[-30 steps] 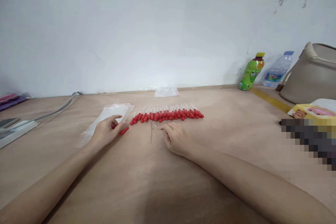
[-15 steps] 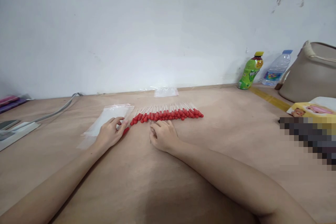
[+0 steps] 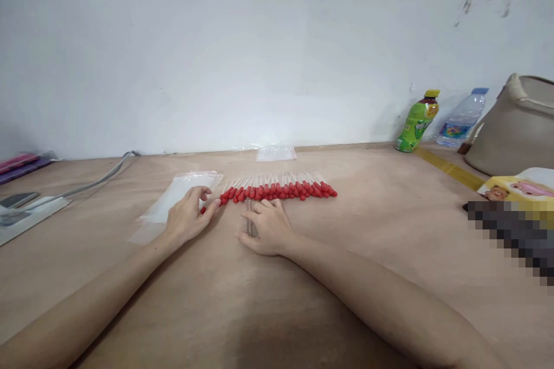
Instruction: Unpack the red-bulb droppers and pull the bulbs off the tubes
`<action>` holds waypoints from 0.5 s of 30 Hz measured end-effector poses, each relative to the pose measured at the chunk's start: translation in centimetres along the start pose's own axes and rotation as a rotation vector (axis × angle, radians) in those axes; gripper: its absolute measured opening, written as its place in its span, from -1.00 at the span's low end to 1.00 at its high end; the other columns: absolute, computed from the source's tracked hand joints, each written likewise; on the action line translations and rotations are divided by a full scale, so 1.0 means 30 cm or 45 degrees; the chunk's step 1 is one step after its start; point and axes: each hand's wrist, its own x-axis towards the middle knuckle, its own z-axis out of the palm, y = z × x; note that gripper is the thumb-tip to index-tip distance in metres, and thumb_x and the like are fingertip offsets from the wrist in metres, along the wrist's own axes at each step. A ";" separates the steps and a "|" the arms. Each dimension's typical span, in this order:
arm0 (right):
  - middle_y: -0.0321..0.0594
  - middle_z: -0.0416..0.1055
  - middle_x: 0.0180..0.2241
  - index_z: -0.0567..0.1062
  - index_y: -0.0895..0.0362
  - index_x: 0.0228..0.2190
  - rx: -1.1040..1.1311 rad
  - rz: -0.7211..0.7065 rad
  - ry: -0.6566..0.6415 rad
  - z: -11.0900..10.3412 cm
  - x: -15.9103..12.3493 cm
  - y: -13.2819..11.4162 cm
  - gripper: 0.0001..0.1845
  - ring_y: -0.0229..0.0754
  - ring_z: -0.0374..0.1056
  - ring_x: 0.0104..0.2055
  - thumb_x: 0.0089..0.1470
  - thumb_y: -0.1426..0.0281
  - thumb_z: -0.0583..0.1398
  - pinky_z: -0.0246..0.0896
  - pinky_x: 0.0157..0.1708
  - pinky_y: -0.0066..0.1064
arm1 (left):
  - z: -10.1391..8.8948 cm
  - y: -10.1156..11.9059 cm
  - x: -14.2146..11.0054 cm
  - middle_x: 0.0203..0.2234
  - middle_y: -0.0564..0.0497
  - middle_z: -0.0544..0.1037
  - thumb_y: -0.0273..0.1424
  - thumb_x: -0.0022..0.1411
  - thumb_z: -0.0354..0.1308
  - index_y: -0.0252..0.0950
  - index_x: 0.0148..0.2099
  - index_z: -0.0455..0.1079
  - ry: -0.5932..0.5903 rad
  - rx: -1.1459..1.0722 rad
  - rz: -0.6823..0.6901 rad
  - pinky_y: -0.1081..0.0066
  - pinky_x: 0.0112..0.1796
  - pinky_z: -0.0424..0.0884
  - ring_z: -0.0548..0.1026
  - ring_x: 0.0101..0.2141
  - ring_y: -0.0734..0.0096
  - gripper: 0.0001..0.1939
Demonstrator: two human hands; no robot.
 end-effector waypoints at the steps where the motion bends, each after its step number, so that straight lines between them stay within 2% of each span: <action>1: -0.16 0.33 -0.35 0.42 0.14 -0.15 0.015 -0.002 -0.028 -0.002 0.003 -0.002 -0.52 -0.17 0.15 -0.27 -0.04 0.10 0.13 -0.10 -0.22 -0.28 | 0.004 0.006 0.007 -0.31 0.06 0.43 -0.14 0.18 -0.07 -0.21 -0.15 0.22 -0.020 -0.010 0.029 0.43 -0.48 0.22 0.41 -0.47 0.42 -0.70; 5: -0.19 0.32 -0.38 0.44 0.12 -0.18 0.095 0.034 -0.106 0.006 0.011 -0.008 -0.54 -0.18 0.14 -0.26 -0.04 0.09 0.13 -0.11 -0.22 -0.29 | 0.025 0.031 0.060 -0.42 0.03 0.45 -0.17 0.17 -0.06 -0.23 -0.21 0.26 -0.035 0.019 0.193 0.36 -0.31 0.25 0.39 -0.30 0.27 -0.74; 7: -0.20 0.31 -0.38 0.45 0.11 -0.20 0.130 0.050 -0.124 0.015 0.013 -0.009 -0.56 -0.17 0.15 -0.25 -0.05 0.10 0.15 -0.11 -0.23 -0.30 | 0.036 0.042 0.092 -0.43 0.02 0.47 -0.19 0.17 -0.06 -0.24 -0.24 0.27 -0.052 0.035 0.217 0.30 -0.26 0.23 0.38 -0.28 0.22 -0.75; 11: -0.22 0.31 -0.39 0.45 0.11 -0.20 0.180 0.046 -0.134 0.024 0.011 -0.011 -0.57 -0.17 0.15 -0.24 -0.07 0.12 0.17 -0.10 -0.22 -0.30 | 0.057 0.052 0.134 -0.47 0.02 0.48 -0.24 0.14 -0.03 -0.24 -0.30 0.28 -0.109 -0.005 0.164 0.28 -0.27 0.22 0.39 -0.31 0.20 -0.81; 15: -0.22 0.30 -0.37 0.46 0.10 -0.22 0.195 0.047 -0.132 0.020 0.009 -0.011 -0.59 -0.17 0.14 -0.23 -0.08 0.13 0.19 -0.09 -0.20 -0.28 | 0.082 0.041 0.142 -0.51 0.03 0.45 -0.36 0.10 -0.01 -0.25 -0.29 0.27 -0.111 -0.065 0.123 0.37 -0.37 0.24 0.41 -0.41 0.29 -0.88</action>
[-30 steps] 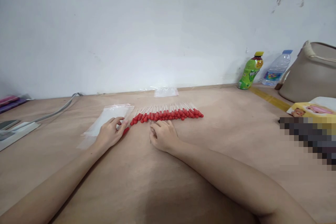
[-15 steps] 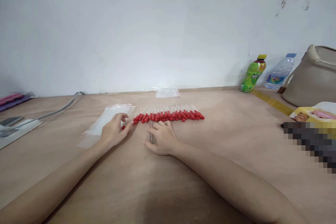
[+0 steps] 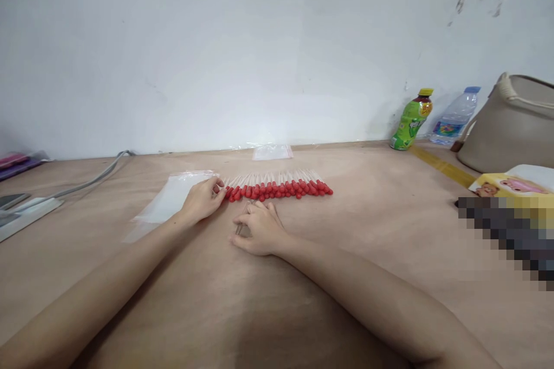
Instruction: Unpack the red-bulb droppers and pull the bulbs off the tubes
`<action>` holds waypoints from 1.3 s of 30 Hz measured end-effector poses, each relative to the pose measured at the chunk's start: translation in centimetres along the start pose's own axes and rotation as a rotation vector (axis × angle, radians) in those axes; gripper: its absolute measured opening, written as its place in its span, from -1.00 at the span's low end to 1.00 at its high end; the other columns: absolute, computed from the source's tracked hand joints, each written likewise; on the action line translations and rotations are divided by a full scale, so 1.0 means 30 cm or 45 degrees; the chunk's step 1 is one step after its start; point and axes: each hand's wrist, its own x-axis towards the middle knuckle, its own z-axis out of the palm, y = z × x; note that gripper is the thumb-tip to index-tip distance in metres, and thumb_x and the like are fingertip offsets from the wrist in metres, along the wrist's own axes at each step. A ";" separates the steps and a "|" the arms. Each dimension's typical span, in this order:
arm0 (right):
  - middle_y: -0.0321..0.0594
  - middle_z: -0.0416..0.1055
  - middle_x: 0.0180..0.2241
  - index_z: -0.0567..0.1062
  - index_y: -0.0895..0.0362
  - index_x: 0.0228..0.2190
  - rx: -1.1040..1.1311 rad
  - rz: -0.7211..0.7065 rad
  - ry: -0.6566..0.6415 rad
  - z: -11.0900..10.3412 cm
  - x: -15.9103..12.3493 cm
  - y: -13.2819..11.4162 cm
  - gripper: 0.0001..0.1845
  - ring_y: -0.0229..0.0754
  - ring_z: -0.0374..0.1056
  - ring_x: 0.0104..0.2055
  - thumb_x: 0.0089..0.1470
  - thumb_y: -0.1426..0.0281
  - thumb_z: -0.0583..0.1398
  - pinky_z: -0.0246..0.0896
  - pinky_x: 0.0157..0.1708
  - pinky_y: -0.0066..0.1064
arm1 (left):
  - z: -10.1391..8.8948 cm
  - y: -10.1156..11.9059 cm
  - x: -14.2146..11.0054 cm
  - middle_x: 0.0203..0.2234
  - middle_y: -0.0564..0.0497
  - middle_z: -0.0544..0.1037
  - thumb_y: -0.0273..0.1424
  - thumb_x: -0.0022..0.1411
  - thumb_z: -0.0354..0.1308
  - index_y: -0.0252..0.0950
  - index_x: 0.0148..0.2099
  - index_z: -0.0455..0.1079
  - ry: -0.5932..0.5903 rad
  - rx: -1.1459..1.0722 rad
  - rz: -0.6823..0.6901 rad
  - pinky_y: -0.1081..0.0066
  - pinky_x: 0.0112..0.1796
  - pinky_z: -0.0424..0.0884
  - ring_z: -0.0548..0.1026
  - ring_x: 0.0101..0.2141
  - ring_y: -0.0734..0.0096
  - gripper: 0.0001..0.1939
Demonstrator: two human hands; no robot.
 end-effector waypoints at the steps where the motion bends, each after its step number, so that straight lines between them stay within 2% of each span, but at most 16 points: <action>1: -0.22 0.29 -0.36 0.46 0.10 -0.22 0.002 0.002 -0.002 -0.002 -0.001 0.000 -0.59 -0.17 0.14 -0.23 -0.08 0.13 0.19 -0.09 -0.19 -0.28 | 0.007 -0.004 -0.001 -0.51 0.03 0.45 -0.38 0.10 -0.02 -0.26 -0.28 0.26 0.012 -0.013 -0.013 0.38 -0.40 0.24 0.41 -0.43 0.31 -0.88; 4: -0.22 0.29 -0.34 0.46 0.08 -0.21 0.000 0.006 -0.021 -0.012 -0.004 0.002 -0.61 -0.16 0.13 -0.22 -0.09 0.16 0.21 -0.07 -0.18 -0.26 | 0.018 -0.012 -0.007 -0.52 0.04 0.43 -0.39 0.12 -0.04 -0.27 -0.25 0.24 0.064 -0.052 -0.044 0.40 -0.42 0.25 0.41 -0.45 0.33 -0.87; 8: -0.20 0.28 -0.34 0.47 0.08 -0.22 0.021 -0.024 -0.055 -0.028 -0.010 0.011 -0.65 -0.15 0.13 -0.21 -0.10 0.22 0.22 -0.04 -0.17 -0.25 | 0.003 -0.022 -0.024 -0.47 0.03 0.41 -0.41 0.14 -0.06 -0.27 -0.21 0.21 0.135 -0.093 -0.056 0.40 -0.40 0.29 0.42 -0.43 0.35 -0.86; 13: -0.21 0.28 -0.37 0.42 0.10 -0.15 0.095 -0.054 0.001 -0.032 -0.019 0.024 -0.61 -0.16 0.15 -0.25 -0.09 0.30 0.21 0.03 -0.19 -0.26 | -0.028 -0.040 -0.092 -0.37 0.00 0.38 -0.41 0.17 -0.06 -0.28 -0.21 0.20 0.383 -0.231 0.084 0.42 -0.37 0.32 0.41 -0.39 0.40 -0.88; 16: -0.20 0.28 -0.35 0.39 0.14 -0.20 0.179 -0.047 0.155 -0.028 -0.037 0.038 -0.68 -0.18 0.17 -0.26 -0.09 0.47 0.16 0.09 -0.21 -0.29 | -0.030 -0.046 -0.158 -0.44 0.04 0.34 -0.43 0.19 -0.04 -0.28 -0.28 0.19 0.446 -0.300 0.237 0.44 -0.37 0.32 0.38 -0.42 0.44 -0.96; 18: -0.19 0.27 -0.34 0.35 0.16 -0.26 0.246 0.009 0.340 -0.031 -0.056 0.051 -0.73 -0.20 0.19 -0.27 -0.10 0.55 0.10 0.14 -0.25 -0.33 | -0.029 -0.046 -0.197 -0.44 0.04 0.34 -0.45 0.20 -0.04 -0.28 -0.28 0.19 0.417 -0.346 0.338 0.45 -0.37 0.32 0.37 -0.41 0.46 -0.98; 20: -0.18 0.26 -0.31 0.29 0.16 -0.27 0.283 0.071 0.518 -0.041 -0.078 0.064 -0.74 -0.20 0.20 -0.28 -0.09 0.54 0.10 0.18 -0.28 -0.34 | -0.030 -0.039 -0.226 -0.40 0.02 0.35 -0.46 0.21 -0.04 -0.27 -0.24 0.20 0.343 -0.373 0.449 0.44 -0.34 0.33 0.37 -0.37 0.45 -0.95; 22: -0.15 0.25 -0.25 0.26 0.15 -0.20 0.265 0.072 0.590 -0.056 -0.099 0.073 -0.68 -0.18 0.21 -0.23 -0.08 0.47 0.14 0.20 -0.25 -0.32 | -0.037 -0.021 -0.240 -0.36 0.01 0.37 -0.47 0.21 -0.04 -0.27 -0.21 0.20 0.264 -0.368 0.556 0.43 -0.30 0.34 0.38 -0.33 0.44 -0.92; 25: -0.09 0.22 -0.12 0.24 0.13 -0.06 0.172 -0.051 0.496 -0.074 -0.121 0.081 -0.52 -0.12 0.17 -0.09 -0.06 0.35 0.18 0.16 -0.13 -0.24 | -0.054 0.021 -0.246 -0.37 0.01 0.39 -0.48 0.21 -0.03 -0.27 -0.23 0.21 0.214 -0.337 0.648 0.43 -0.28 0.34 0.39 -0.31 0.44 -0.93; 27: -0.08 0.22 -0.08 0.26 0.12 -0.03 0.093 -0.166 0.427 -0.074 -0.128 0.084 -0.52 -0.10 0.15 -0.05 -0.02 0.30 0.17 0.12 -0.08 -0.21 | -0.058 0.047 -0.248 -0.38 0.02 0.40 -0.50 0.21 -0.03 -0.27 -0.25 0.22 0.220 -0.333 0.688 0.46 -0.30 0.35 0.40 -0.34 0.46 -0.94; 30: -0.11 0.33 -0.19 0.34 0.12 -0.09 -0.027 -0.287 0.377 -0.062 -0.126 0.091 -0.63 -0.12 0.19 -0.13 0.04 0.28 0.13 0.11 -0.11 -0.20 | -0.041 0.066 -0.256 -0.39 0.02 0.41 -0.51 0.21 -0.04 -0.27 -0.25 0.23 0.251 -0.371 0.749 0.49 -0.34 0.35 0.40 -0.37 0.48 -0.93; 34: -0.20 0.41 -0.39 0.45 0.13 -0.29 -0.120 -0.266 0.377 -0.052 -0.119 0.094 -0.82 -0.17 0.21 -0.23 0.09 0.34 0.09 0.08 -0.18 -0.26 | -0.011 0.072 -0.268 -0.38 0.01 0.43 -0.50 0.20 0.00 -0.27 -0.20 0.25 0.258 -0.419 0.781 0.49 -0.33 0.35 0.41 -0.36 0.48 -0.89; 36: -0.22 0.41 -0.45 0.47 0.13 -0.37 -0.135 -0.259 0.389 -0.053 -0.119 0.092 -0.82 -0.19 0.20 -0.26 0.11 0.36 0.07 0.07 -0.20 -0.28 | -0.009 0.082 -0.265 -0.32 -0.03 0.44 -0.41 0.17 0.06 -0.27 -0.10 0.26 0.258 -0.382 0.751 0.42 -0.27 0.35 0.41 -0.30 0.41 -0.79; 39: -0.22 0.41 -0.44 0.47 0.12 -0.39 -0.142 -0.290 0.370 -0.054 -0.121 0.085 -0.80 -0.20 0.20 -0.27 0.11 0.33 0.06 0.05 -0.22 -0.30 | -0.016 0.105 -0.250 -0.17 -0.10 0.42 -0.25 0.09 0.15 -0.21 0.00 0.28 0.259 -0.283 0.770 0.23 -0.14 0.30 0.37 -0.13 0.22 -0.60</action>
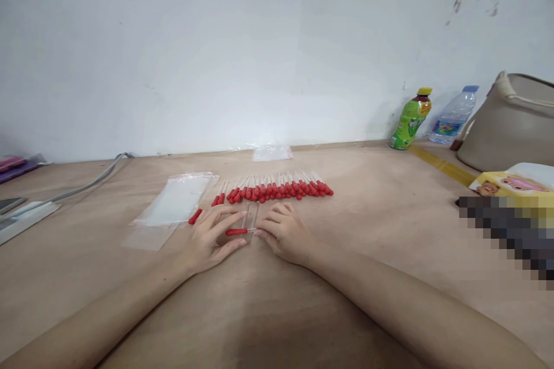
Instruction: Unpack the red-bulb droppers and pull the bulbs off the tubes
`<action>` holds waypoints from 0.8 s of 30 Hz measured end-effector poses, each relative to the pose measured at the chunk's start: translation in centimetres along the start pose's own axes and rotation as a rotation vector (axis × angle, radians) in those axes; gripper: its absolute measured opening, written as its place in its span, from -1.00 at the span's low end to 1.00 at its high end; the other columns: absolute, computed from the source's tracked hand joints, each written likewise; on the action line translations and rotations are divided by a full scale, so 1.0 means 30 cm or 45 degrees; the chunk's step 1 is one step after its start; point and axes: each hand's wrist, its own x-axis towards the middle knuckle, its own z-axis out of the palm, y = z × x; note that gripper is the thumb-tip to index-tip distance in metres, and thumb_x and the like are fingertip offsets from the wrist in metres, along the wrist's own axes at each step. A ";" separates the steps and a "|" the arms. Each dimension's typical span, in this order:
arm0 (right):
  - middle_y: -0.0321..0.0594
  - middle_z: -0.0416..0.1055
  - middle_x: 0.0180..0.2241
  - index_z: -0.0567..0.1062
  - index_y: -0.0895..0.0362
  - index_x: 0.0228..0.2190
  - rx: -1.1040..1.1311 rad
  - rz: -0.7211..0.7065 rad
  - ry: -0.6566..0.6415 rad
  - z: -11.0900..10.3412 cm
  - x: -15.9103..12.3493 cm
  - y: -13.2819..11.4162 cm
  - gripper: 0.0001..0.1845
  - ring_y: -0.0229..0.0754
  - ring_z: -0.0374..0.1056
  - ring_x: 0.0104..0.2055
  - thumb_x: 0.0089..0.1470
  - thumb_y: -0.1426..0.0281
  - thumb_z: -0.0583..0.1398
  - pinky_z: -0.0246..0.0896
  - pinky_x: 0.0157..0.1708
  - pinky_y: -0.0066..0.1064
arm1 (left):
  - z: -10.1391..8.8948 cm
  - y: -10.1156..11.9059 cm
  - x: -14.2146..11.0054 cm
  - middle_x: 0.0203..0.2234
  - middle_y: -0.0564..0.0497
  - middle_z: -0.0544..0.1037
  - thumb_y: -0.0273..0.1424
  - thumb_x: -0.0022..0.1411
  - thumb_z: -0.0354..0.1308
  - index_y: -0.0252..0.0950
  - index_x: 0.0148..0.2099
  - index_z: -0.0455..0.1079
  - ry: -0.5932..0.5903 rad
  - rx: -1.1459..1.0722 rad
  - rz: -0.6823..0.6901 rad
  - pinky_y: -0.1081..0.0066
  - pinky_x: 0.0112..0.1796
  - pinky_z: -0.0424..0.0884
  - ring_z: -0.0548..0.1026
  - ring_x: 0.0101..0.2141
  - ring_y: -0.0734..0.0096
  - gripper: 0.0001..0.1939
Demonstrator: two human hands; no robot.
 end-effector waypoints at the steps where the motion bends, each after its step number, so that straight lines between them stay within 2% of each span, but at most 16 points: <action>1: -0.21 0.41 -0.44 0.47 0.12 -0.38 0.006 -0.009 -0.004 -0.001 0.000 -0.003 -0.79 -0.21 0.20 -0.27 0.11 0.33 0.06 0.05 -0.22 -0.30 | 0.002 0.003 0.009 -0.15 -0.09 0.41 -0.24 0.08 0.16 -0.19 -0.02 0.31 -0.001 0.010 0.033 0.20 -0.12 0.28 0.35 -0.10 0.20 -0.61; 6: -0.21 0.42 -0.43 0.47 0.13 -0.37 0.049 -0.024 -0.018 0.000 0.008 -0.014 -0.78 -0.21 0.19 -0.29 0.11 0.33 0.05 0.06 -0.22 -0.28 | 0.022 0.003 0.024 -0.24 -0.01 0.51 -0.37 0.14 0.12 -0.21 -0.20 0.41 0.023 -0.067 0.141 0.25 -0.13 0.31 0.40 -0.15 0.31 -0.85; 13: -0.17 0.44 -0.40 0.46 0.17 -0.34 0.119 -0.107 0.078 0.028 0.010 0.000 -0.82 -0.18 0.24 -0.23 0.10 0.38 0.07 0.18 -0.19 -0.28 | 0.031 0.001 0.021 -0.20 -0.01 0.52 -0.45 0.15 0.12 -0.25 -0.10 0.36 0.090 -0.087 0.221 0.25 -0.07 0.30 0.40 -0.08 0.33 -0.76; 18: -0.15 0.44 -0.39 0.43 0.17 -0.35 0.116 -0.178 0.087 0.026 0.003 -0.004 -0.85 -0.20 0.28 -0.26 0.10 0.46 0.05 0.24 -0.23 -0.31 | 0.024 0.005 0.024 -0.17 -0.02 0.51 -0.47 0.16 0.09 -0.25 -0.15 0.38 0.078 -0.037 0.285 0.19 -0.02 0.26 0.39 -0.05 0.30 -0.81; 24: -0.15 0.43 -0.42 0.39 0.16 -0.39 0.069 -0.237 0.067 0.008 0.001 -0.019 -0.84 -0.22 0.32 -0.25 0.11 0.49 0.02 0.27 -0.26 -0.37 | 0.013 0.022 0.026 -0.23 -0.04 0.54 -0.49 0.16 0.06 -0.27 -0.19 0.38 0.062 -0.016 0.297 0.16 -0.02 0.25 0.42 -0.08 0.28 -0.84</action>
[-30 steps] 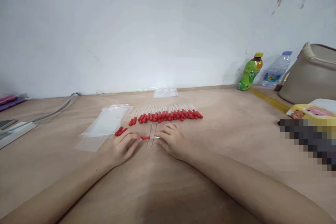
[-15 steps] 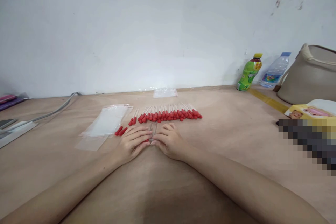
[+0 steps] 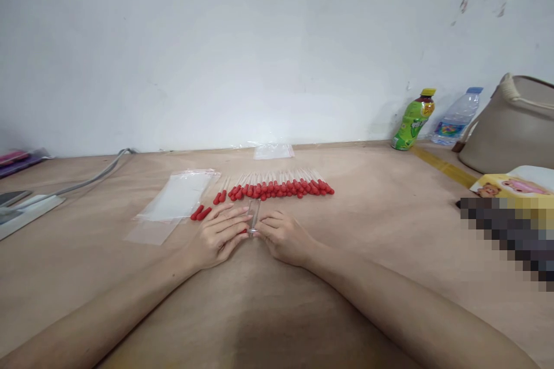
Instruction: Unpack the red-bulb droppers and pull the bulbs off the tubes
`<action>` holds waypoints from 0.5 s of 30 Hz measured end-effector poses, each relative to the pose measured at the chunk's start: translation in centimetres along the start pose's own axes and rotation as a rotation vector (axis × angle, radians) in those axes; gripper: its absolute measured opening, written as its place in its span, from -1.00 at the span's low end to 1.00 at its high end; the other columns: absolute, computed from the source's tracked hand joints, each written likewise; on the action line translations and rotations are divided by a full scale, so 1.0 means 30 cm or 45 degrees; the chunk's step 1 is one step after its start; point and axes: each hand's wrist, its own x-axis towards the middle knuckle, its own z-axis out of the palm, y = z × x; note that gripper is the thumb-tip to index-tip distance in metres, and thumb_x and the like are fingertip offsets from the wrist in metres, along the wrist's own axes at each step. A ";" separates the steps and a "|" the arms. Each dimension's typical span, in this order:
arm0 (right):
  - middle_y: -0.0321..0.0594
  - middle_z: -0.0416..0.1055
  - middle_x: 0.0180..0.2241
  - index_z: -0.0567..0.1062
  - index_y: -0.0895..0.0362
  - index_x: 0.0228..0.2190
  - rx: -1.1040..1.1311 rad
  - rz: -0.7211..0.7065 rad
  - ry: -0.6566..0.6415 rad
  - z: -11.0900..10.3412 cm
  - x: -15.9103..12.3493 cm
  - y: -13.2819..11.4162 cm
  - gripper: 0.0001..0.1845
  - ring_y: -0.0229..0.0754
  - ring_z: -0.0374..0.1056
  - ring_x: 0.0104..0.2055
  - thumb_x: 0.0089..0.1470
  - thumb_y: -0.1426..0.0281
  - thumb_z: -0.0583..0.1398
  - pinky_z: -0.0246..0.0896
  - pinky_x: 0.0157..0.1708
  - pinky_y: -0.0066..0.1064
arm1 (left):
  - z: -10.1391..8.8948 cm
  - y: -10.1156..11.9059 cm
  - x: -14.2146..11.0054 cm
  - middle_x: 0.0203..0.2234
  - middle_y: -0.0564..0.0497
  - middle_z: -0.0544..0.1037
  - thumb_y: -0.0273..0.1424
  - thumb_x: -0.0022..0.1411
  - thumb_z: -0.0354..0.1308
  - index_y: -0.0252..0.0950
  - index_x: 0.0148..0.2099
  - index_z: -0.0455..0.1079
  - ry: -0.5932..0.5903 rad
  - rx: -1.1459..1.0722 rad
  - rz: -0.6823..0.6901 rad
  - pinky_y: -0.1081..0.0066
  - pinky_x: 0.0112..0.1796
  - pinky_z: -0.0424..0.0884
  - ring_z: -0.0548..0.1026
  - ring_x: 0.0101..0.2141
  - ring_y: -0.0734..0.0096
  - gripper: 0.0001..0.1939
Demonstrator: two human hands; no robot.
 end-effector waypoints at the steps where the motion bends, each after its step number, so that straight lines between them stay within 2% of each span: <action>1: -0.15 0.43 -0.42 0.39 0.16 -0.39 -0.010 0.001 -0.011 -0.002 0.000 -0.002 -0.84 -0.22 0.32 -0.26 0.12 0.49 0.01 0.27 -0.26 -0.37 | -0.002 0.003 0.002 -0.24 -0.03 0.54 -0.49 0.17 0.05 -0.27 -0.19 0.38 0.001 0.001 -0.002 0.16 -0.01 0.25 0.42 -0.08 0.29 -0.85; 6: -0.18 0.41 -0.48 0.38 0.16 -0.43 -0.057 -0.023 -0.041 -0.009 0.002 -0.007 -0.82 -0.23 0.32 -0.29 0.12 0.49 0.00 0.28 -0.28 -0.39 | -0.006 0.007 0.003 -0.28 -0.01 0.55 -0.49 0.17 0.04 -0.28 -0.22 0.37 -0.030 -0.015 -0.019 0.16 0.00 0.24 0.43 -0.09 0.29 -0.86; 15: -0.16 0.43 -0.43 0.38 0.18 -0.35 -0.147 -0.110 -0.027 -0.021 -0.008 -0.007 -0.84 -0.21 0.35 -0.22 0.11 0.52 0.01 0.30 -0.19 -0.38 | -0.013 0.004 -0.006 -0.25 -0.03 0.54 -0.49 0.18 0.01 -0.27 -0.20 0.37 -0.058 -0.041 -0.004 0.13 0.06 0.15 0.42 -0.08 0.31 -0.84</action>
